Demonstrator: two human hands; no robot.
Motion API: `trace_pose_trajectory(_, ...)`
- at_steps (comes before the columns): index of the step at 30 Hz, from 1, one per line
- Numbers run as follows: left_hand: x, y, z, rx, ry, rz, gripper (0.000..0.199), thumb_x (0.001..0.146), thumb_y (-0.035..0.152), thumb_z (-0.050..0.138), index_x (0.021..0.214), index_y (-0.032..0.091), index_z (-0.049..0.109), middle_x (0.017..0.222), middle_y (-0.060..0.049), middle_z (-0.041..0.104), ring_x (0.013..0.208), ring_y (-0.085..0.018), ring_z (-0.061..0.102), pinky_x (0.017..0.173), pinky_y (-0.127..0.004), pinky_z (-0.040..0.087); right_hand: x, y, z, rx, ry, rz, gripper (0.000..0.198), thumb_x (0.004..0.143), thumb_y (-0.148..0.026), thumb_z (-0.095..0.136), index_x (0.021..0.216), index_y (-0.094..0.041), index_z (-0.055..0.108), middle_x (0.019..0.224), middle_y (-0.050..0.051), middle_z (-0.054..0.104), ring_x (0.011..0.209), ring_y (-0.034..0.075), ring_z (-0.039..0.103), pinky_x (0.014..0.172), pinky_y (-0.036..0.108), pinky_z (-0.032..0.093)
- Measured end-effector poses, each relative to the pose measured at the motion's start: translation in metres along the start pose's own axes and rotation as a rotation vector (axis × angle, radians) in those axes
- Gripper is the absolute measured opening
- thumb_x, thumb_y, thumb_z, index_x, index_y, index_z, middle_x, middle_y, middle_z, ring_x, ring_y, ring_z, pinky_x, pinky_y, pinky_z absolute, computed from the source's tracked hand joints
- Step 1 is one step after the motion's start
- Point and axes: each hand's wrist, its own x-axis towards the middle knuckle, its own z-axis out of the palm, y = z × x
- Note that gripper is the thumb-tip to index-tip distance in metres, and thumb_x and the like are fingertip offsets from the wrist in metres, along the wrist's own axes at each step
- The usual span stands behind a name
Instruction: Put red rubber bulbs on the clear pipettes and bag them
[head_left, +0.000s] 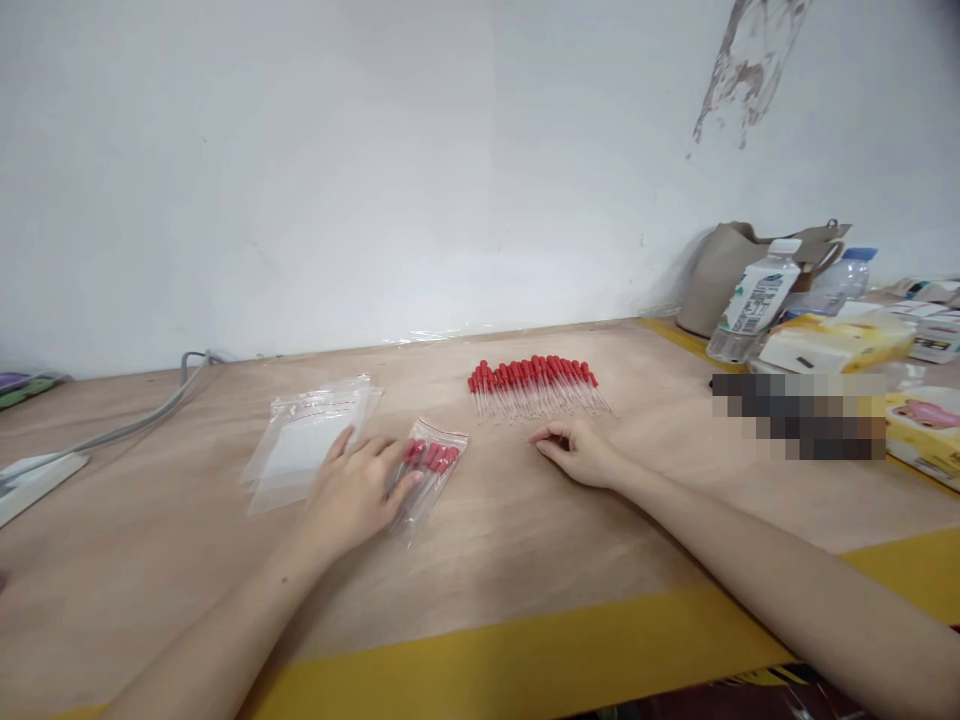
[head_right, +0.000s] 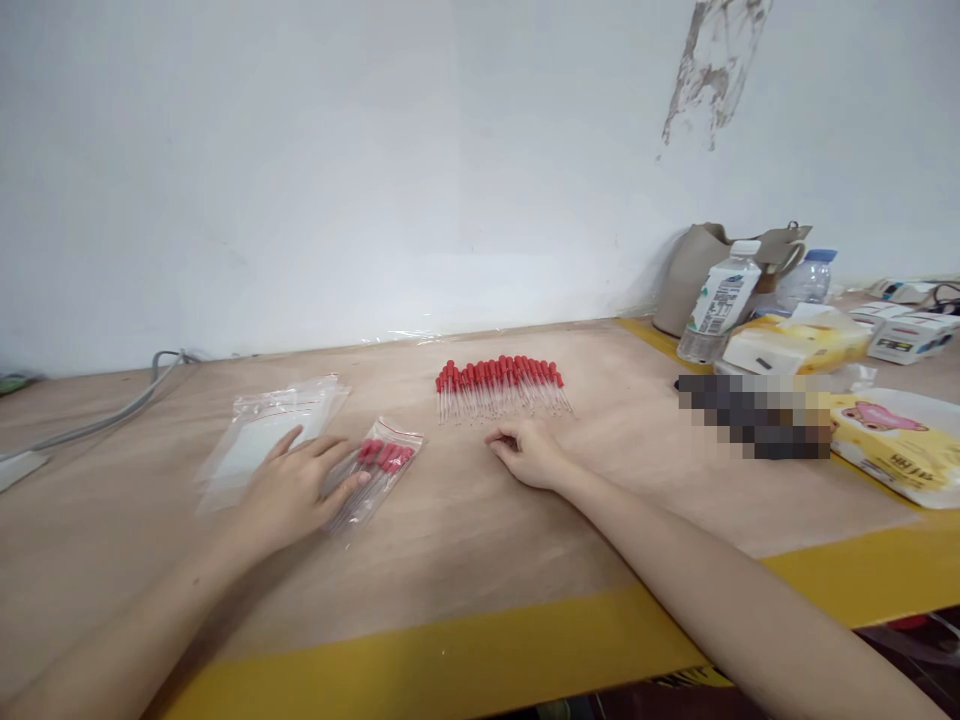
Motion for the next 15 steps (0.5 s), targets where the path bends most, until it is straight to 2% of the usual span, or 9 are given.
trace_pose_trajectory(3, 0.005, -0.002, 0.012, -0.204, -0.088, 0.26, 0.04, 0.09, 0.036, 0.031, 0.127, 0.026, 0.042, 0.135, -0.004, 0.038, 0.122, -0.022, 0.036, 0.101, -0.039, 0.029, -0.001, -0.002, 0.0, -0.036, 0.005, -0.045, 0.017, 0.075, -0.018, 0.051, 0.082, -0.018, 0.066, 0.079, 0.004, 0.067, 0.066, 0.014, 0.058, 0.06, 0.025, 0.044)
trace_pose_trajectory(4, 0.006, -0.002, 0.018, -0.236, -0.125, 0.277, 0.042, 0.09, 0.036, 0.029, 0.13, 0.026, 0.037, 0.139, -0.004, 0.033, 0.126, -0.022, 0.031, 0.101, -0.038, 0.029, -0.001, -0.002, 0.0, -0.043, 0.006, -0.055, 0.017, 0.075, -0.018, 0.05, 0.082, -0.018, 0.066, 0.08, 0.004, 0.067, 0.067, 0.014, 0.058, 0.061, 0.025, 0.044)
trace_pose_trajectory(7, 0.008, 0.0, 0.032, -0.215, -0.124, 0.15, 0.05, 0.09, 0.041, 0.029, 0.136, 0.023, 0.025, 0.142, -0.008, 0.024, 0.128, -0.026, 0.025, 0.1, -0.043, 0.029, -0.001, -0.002, 0.0, -0.067, 0.009, -0.079, 0.017, 0.076, -0.017, 0.051, 0.082, -0.018, 0.066, 0.08, 0.004, 0.067, 0.069, 0.014, 0.058, 0.063, 0.026, 0.044)
trace_pose_trajectory(8, 0.009, 0.0, 0.034, -0.197, -0.111, 0.133, 0.051, 0.089, 0.041, 0.031, 0.136, 0.022, 0.026, 0.142, -0.01, 0.024, 0.128, -0.028, 0.024, 0.099, -0.044, 0.029, -0.001, -0.002, 0.0, -0.078, 0.011, -0.089, 0.016, 0.076, -0.017, 0.051, 0.082, -0.018, 0.066, 0.08, 0.004, 0.066, 0.07, 0.014, 0.058, 0.064, 0.026, 0.044)
trace_pose_trajectory(10, 0.011, -0.001, 0.033, -0.158, -0.103, 0.184, 0.047, 0.088, 0.036, 0.035, 0.134, 0.024, 0.031, 0.141, -0.009, 0.025, 0.127, -0.029, 0.024, 0.098, -0.047, 0.029, -0.001, -0.003, -0.001, -0.1, 0.012, -0.113, 0.016, 0.076, -0.016, 0.052, 0.081, -0.018, 0.066, 0.078, 0.004, 0.066, 0.07, 0.014, 0.058, 0.064, 0.026, 0.044)
trace_pose_trajectory(13, 0.015, -0.007, 0.022, -0.079, -0.085, 0.311, 0.043, 0.084, 0.016, 0.041, 0.122, 0.036, 0.046, 0.143, -0.001, 0.022, 0.127, -0.031, 0.022, 0.097, -0.053, 0.024, -0.002, -0.006, -0.002, -0.11, 0.005, -0.133, 0.015, 0.076, -0.016, 0.052, 0.08, -0.019, 0.066, 0.078, 0.003, 0.066, 0.069, 0.014, 0.058, 0.064, 0.025, 0.044)
trace_pose_trajectory(15, 0.017, -0.009, 0.016, -0.03, 0.002, 0.302, 0.048, 0.078, 0.005, 0.042, 0.111, 0.038, 0.056, 0.141, 0.001, 0.025, 0.125, -0.031, 0.024, 0.095, -0.054, 0.024, -0.003, -0.007, -0.003, -0.109, 0.0, -0.138, 0.015, 0.076, -0.015, 0.052, 0.08, -0.019, 0.066, 0.078, 0.003, 0.066, 0.069, 0.013, 0.058, 0.063, 0.025, 0.044)
